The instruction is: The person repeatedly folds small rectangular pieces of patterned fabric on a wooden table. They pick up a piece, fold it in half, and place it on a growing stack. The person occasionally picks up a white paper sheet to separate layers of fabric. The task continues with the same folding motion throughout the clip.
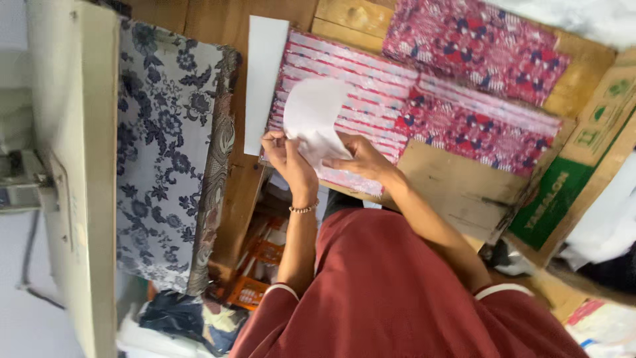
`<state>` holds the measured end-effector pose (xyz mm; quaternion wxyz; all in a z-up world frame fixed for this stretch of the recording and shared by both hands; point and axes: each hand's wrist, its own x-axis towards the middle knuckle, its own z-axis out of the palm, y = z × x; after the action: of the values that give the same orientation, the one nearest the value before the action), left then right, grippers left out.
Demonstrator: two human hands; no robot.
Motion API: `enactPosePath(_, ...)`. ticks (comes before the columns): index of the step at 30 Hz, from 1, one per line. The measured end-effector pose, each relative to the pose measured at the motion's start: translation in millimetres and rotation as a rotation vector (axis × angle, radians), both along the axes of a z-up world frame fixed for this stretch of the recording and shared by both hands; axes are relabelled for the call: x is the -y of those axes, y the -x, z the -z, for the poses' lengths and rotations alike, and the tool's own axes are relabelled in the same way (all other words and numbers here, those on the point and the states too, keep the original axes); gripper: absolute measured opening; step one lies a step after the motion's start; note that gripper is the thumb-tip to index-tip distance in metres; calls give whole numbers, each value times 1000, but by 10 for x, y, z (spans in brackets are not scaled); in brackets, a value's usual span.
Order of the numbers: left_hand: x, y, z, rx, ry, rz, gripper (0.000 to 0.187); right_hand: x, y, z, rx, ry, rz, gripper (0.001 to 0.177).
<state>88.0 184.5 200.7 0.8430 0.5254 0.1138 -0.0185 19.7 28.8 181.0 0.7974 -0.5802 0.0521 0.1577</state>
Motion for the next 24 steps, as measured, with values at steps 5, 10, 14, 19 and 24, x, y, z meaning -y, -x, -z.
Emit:
enactPosePath(5,408,195,-105,-587,196,259,47,597,716,-94,-147,178,-153,43)
enactPosePath(10,948,260,419,-312,-12,529,56,1499,1740,308,-362,390,-123,42)
enactPosePath(14,1374,449,1037,-257,-148,562,51,2421,2650,714,-422,431,217,36)
enactPosePath(19,1747,829,1724,-279,-356,673,46,3156,3382,1285,-543,425,617,25)
enactPosePath(24,2001,935,2217,29,-640,652,43,3370,3523,1889,-425,551,856,22)
